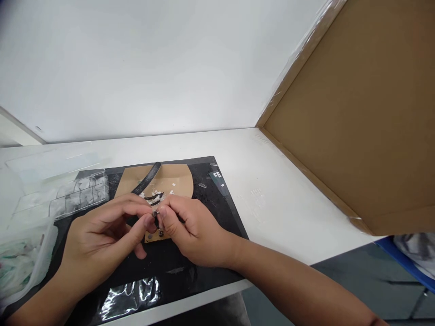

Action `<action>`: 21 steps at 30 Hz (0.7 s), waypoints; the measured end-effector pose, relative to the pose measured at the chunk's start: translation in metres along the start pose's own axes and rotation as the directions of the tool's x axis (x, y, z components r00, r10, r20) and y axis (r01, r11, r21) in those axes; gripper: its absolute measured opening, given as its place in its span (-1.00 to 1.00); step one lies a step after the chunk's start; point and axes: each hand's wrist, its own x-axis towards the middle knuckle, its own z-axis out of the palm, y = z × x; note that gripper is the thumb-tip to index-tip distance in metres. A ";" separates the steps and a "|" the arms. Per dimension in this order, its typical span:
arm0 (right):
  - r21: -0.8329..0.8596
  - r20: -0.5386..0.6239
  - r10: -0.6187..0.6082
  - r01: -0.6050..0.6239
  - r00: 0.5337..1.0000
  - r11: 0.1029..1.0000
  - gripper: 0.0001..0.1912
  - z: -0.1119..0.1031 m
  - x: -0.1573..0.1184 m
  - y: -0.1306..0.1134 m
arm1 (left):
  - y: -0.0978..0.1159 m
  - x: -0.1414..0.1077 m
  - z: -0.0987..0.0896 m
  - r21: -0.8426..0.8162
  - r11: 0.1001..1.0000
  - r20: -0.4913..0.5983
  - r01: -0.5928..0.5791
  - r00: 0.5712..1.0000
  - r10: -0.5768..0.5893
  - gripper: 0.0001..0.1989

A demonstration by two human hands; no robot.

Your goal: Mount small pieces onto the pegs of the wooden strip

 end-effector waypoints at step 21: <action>-0.368 -0.047 -0.238 0.205 0.970 0.907 -0.81 0.005 -0.002 0.007 | 0.003 0.003 -0.003 0.180 0.971 -0.027 -0.156 0.986 0.163 -0.87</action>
